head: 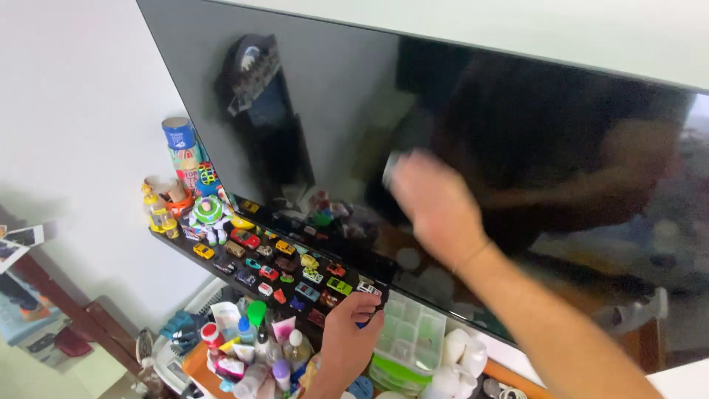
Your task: The person wipes a television screen with a cloth while holding the screen by hand.
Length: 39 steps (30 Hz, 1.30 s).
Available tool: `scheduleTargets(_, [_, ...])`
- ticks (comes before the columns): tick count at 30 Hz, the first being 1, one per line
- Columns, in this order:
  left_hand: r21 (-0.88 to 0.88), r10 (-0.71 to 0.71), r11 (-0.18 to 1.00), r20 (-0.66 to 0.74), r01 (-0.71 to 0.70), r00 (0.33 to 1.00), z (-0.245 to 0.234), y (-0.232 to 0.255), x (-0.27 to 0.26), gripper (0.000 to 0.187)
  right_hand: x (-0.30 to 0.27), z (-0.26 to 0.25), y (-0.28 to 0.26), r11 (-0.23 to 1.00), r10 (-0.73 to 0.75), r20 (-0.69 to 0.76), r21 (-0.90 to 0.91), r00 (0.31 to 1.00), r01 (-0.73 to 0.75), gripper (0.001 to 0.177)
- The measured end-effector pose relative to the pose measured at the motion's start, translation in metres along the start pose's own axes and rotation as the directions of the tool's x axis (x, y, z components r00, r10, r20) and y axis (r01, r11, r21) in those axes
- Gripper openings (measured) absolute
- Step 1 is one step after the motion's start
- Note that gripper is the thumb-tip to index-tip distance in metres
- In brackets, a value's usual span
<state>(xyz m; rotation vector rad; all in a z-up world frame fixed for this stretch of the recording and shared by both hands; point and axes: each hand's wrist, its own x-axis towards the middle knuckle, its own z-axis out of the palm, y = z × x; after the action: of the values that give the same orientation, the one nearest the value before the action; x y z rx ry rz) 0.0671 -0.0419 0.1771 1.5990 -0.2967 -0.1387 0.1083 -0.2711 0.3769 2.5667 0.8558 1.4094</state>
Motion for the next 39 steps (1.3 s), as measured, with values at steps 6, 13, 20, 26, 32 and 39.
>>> scheduleTargets(6, [-0.026, -0.011, 1.000, -0.045, 0.010, 0.999, -0.037, -0.011, 0.022, 0.028, -0.039, 0.009, -0.022, 0.994, -0.067, 0.502, 0.105, 0.862, 0.015, 0.037])
scheduleTargets(13, [-0.115, -0.122, 0.986, 0.025, 0.124, 0.992, -0.042, 0.007, 0.048, 0.032, 0.126, -0.048, 0.015, 0.938, -0.157, -0.135, -0.330, 0.978, 0.105, 0.030])
scheduleTargets(20, [-0.153, 0.036, 0.987, -0.009, -0.037, 0.999, -0.060, -0.012, 0.067, 0.024, 0.059, 0.078, -0.049, 0.945, 0.043, 0.188, 0.312, 0.981, -0.101, 0.023])
scheduleTargets(26, [-0.208, 0.027, 0.978, -0.031, -0.033, 0.999, -0.084, -0.031, 0.079, 0.023, 0.098, 0.042, -0.015, 0.977, -0.212, 0.291, 0.028, 0.933, 0.213, 0.030])
scheduleTargets(32, [-0.135, -0.148, 0.980, -0.022, 0.143, 0.989, -0.081, 0.015, 0.083, 0.029, 0.186, 0.039, -0.008, 0.945, -0.110, -0.231, -0.327, 0.967, 0.029, 0.031])
scheduleTargets(39, [-0.172, -0.029, 0.985, -0.080, 0.015, 0.996, -0.106, -0.007, 0.086, 0.023, 0.088, 0.132, -0.060, 0.972, -0.234, 0.115, 0.050, 0.965, 0.230, 0.044])
